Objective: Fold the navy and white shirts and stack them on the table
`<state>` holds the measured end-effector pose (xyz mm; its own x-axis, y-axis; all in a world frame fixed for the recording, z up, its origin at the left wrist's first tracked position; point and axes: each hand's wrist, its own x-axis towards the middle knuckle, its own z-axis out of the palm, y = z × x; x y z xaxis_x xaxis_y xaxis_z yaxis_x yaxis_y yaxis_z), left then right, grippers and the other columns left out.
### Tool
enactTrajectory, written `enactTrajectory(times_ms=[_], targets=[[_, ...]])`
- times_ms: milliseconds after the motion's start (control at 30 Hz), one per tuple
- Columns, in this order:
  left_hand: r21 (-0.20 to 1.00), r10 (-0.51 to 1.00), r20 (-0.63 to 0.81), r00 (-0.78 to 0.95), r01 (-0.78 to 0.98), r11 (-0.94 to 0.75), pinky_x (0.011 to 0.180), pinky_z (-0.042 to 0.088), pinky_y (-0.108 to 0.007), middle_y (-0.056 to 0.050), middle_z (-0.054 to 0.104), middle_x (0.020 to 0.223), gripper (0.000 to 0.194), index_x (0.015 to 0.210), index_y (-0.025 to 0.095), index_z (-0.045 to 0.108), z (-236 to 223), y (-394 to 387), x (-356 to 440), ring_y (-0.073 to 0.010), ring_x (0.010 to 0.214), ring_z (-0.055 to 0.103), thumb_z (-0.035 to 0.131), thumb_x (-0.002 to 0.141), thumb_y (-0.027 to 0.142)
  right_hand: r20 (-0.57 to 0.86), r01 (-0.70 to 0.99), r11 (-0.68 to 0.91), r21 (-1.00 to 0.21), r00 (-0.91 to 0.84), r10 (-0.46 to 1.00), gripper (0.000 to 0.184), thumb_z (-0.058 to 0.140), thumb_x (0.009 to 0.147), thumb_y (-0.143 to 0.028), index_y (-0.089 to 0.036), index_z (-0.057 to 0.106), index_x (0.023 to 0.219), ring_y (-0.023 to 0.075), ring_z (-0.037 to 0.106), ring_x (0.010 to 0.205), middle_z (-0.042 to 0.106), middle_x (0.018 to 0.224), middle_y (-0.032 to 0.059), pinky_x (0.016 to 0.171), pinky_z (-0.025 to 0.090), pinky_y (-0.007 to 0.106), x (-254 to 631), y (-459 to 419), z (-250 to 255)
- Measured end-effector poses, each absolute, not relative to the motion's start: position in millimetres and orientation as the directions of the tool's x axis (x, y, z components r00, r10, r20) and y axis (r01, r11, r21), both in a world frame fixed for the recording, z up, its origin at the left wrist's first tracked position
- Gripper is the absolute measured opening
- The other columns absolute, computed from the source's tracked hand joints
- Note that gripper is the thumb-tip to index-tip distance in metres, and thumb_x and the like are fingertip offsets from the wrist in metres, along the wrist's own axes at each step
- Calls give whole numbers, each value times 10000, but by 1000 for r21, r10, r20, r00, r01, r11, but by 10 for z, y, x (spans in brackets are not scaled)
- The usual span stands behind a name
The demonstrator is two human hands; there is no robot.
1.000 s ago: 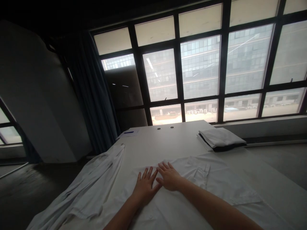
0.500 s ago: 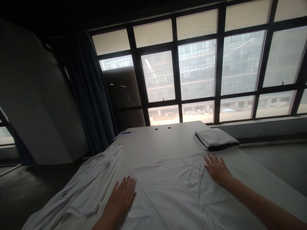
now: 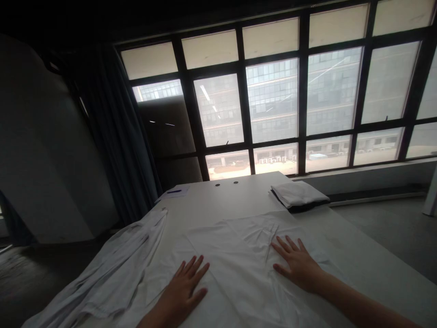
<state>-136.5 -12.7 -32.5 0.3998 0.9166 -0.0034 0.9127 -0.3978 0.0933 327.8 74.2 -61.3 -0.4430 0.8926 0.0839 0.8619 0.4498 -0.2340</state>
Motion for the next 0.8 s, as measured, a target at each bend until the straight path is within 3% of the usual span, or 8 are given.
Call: enactTrajectory(times_ms=[167, 267, 367, 467, 533, 600, 700, 800], targets=[[20, 940, -25, 340, 940, -340, 1223, 193, -565, -30, 177, 1660, 652, 1576, 379, 234, -245, 320, -1450, -318, 1522, 186, 353, 999, 657, 13, 892, 399, -214, -406, 914, 849, 330, 887, -800, -295, 315, 1569, 409, 135, 1515, 233, 1654, 99, 1166, 39, 673, 3016, 1116, -445], [-6, 959, 18, 281, 960, -281, 1216, 221, -567, -87, 236, 1647, 647, 1574, 290, 302, -154, 363, -1284, -335, 1516, 204, 392, 1010, 593, 38, 931, 312, -190, -311, 950, 809, 399, 915, -712, -217, 359, 1554, 422, 139, 1511, 234, 1647, 146, 1151, 50, 696, 2876, 1133, -340], [37, 894, 78, 441, 895, -445, 1216, 256, -544, -72, 227, 1650, 603, 1586, 299, 265, -122, 173, -903, -311, 1515, 222, 396, 1033, 501, 157, 921, 341, -190, -314, 936, 631, 404, 981, -512, -179, 425, 1517, 382, 151, 1518, 244, 1644, 154, 1177, 89, 645, 2692, 877, -274], [58, 743, 75, 665, 741, -669, 1207, 291, -536, -73, 127, 1666, 782, 1614, 305, 70, -267, -99, -496, -321, 1520, 189, 471, 996, 567, 275, 730, 659, -179, -606, 746, 564, 385, 1006, -485, -264, 402, 1525, 309, 213, 1515, 260, 1650, 80, 1209, 167, 530, 2520, 455, -367], [-4, 662, 55, 747, 663, -748, 1177, 327, -573, -114, 173, 1648, 847, 1611, 272, -37, -443, -236, -332, -353, 1500, 236, 501, 1002, 511, 338, 559, 825, -85, -763, 551, 631, 443, 988, -513, -259, 332, 1556, 318, 308, 1478, 337, 1617, 93, 1199, 217, 507, 2456, 211, -537], [-98, 630, 76, 773, 635, -766, 1153, 371, -560, -133, 270, 1615, 789, 1609, 257, -60, -600, -323, -285, -349, 1472, 313, 469, 1039, 388, 408, 476, 877, 66, -815, 412, 602, 481, 989, -446, -212, 370, 1532, 325, 447, 1392, 478, 1526, 125, 1180, 254, 485, 2436, 58, -743], [-212, 555, 143, 819, 573, -792, 1150, 408, -459, -113, 413, 1557, 671, 1617, 257, 67, -657, -418, -349, -291, 1434, 410, 432, 1057, 318, 535, 479, 835, 269, -796, 284, 452, 504, 995, -364, -200, 503, 1416, 302, 564, 1278, 610, 1399, 120, 1167, 267, 455, 2426, -43, -970], [-247, 466, 195, 863, 503, -828, 1142, 428, -383, -85, 519, 1496, 565, 1573, 273, 278, -513, -534, -420, -238, 1376, 501, 466, 1046, 351, 591, 438, 812, 387, -794, 146, 363, 504, 1004, -412, -255, 564, 1325, 266, 595, 1226, 639, 1373, 57, 1134, 329, 420, 2386, -133, -998]])
